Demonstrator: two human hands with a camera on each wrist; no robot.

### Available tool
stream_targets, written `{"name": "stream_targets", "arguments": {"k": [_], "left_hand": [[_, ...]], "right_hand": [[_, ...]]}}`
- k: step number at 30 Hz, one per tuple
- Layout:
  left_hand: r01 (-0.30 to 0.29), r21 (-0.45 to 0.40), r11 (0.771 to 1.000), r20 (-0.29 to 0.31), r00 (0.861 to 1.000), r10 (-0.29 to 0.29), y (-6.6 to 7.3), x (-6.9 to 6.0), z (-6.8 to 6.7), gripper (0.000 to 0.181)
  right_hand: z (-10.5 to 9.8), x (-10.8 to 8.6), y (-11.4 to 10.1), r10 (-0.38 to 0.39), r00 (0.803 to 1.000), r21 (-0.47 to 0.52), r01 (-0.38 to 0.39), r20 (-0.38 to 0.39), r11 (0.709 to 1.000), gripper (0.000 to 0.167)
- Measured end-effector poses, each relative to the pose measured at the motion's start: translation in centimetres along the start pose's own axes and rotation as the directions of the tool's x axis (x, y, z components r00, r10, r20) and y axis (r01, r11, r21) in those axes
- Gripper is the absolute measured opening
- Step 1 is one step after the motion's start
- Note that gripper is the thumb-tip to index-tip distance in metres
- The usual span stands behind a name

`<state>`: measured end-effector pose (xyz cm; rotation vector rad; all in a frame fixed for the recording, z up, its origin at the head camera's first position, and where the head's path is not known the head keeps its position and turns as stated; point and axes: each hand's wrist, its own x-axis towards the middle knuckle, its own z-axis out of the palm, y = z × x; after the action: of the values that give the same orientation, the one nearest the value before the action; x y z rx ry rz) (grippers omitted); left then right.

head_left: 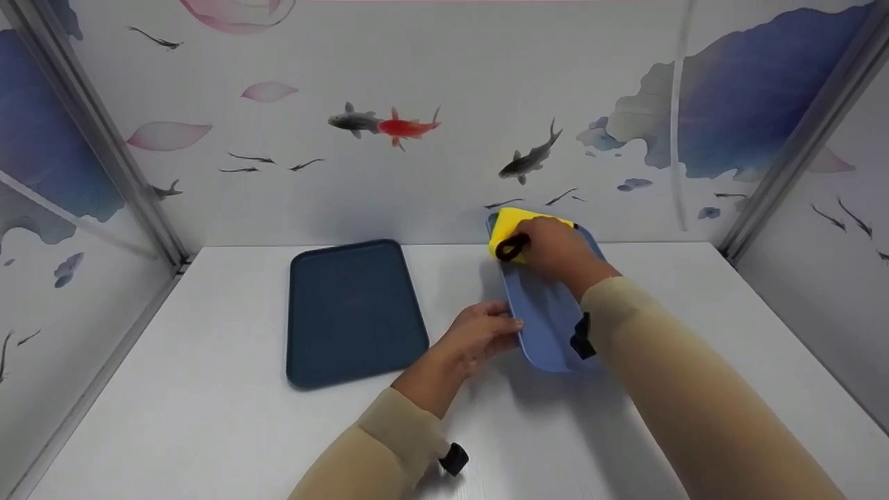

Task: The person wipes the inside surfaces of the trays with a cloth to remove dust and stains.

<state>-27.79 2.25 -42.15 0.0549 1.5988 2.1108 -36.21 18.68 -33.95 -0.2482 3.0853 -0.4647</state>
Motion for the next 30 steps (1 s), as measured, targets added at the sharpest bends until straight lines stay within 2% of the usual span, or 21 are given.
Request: {"name": "stream_targets", "arguments": {"k": [9,17,21,30], "left_hand": [[-0.032,0.010,0.999,0.026,0.999,0.031,-0.6,-0.2,0.7,0.042],[-0.010,0.059,0.998,-0.006,1.000,0.011,-0.4,-0.2,0.9,0.038],[-0.012,0.057,0.998,-0.015,1.000,0.013,-0.2,-0.2,0.9,0.037],[-0.035,0.018,0.999,0.012,0.999,0.034,-0.3,-0.6,0.7,0.035]], "right_hand": [[0.6,0.4,0.9,0.000,0.994,-0.002,0.000,-0.112,1.000,0.029],[0.6,0.4,1.0,-0.005,0.999,0.006,0.006,-0.043,1.000,0.036],[0.6,0.6,0.6,-0.037,0.996,0.007,0.038,-0.082,0.999,0.031],[0.9,0.9,0.6,-0.034,0.987,0.011,0.036,-0.158,0.999,0.026]]}}
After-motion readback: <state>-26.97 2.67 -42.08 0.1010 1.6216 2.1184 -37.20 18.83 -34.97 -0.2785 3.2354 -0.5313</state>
